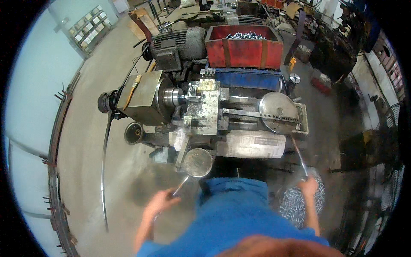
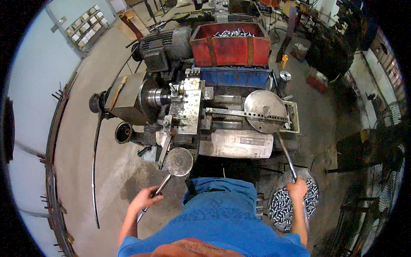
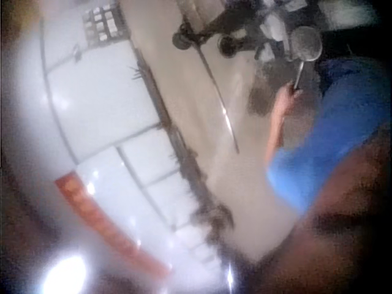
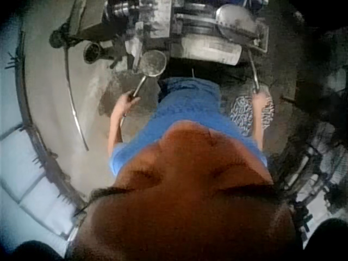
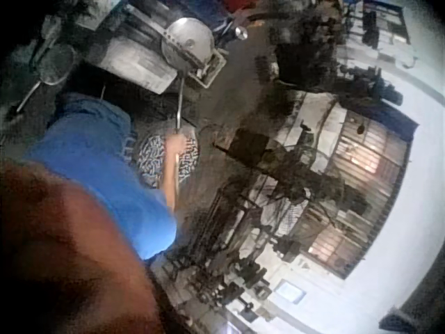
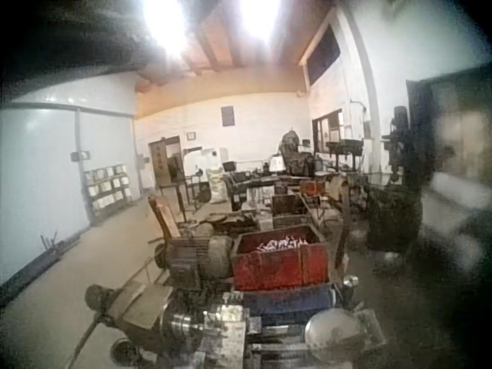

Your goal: The person operates a metal cutting machine in a workshop, repeatedly inserting long metal rods into the device and pulling a lever to cut them into small pieces. The cut metal pieces fall into a collection bin below the machine.

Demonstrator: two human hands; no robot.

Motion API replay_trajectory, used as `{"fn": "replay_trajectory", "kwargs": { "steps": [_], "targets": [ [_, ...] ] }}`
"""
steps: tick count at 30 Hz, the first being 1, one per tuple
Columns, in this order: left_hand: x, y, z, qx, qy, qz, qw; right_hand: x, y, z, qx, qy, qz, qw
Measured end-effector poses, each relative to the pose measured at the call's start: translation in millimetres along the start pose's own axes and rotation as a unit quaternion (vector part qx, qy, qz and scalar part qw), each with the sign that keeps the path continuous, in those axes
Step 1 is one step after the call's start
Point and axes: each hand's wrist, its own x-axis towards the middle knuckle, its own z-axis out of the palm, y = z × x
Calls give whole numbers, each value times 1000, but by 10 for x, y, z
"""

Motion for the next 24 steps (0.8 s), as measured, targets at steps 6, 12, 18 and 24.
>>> {"fn": "replay_trajectory", "kwargs": {
  "steps": [6, 12, 18, 24],
  "targets": [
    [247, -264, 249, 70, 64, 76, 993, -403, -591, -162, 61, -24, 51, 997],
    [270, -202, 260, 72, 83, 52, 993, -444, -682, -157, 63, -40, 121, 990],
    [217, -164, 225, 50, 55, 68, 995, -75, -236, -129, -64, -37, 63, 995],
    [288, -236, 324, 49, 40, 66, 996, 1470, 650, 68, -201, 115, -37, 972]
  ]
}}
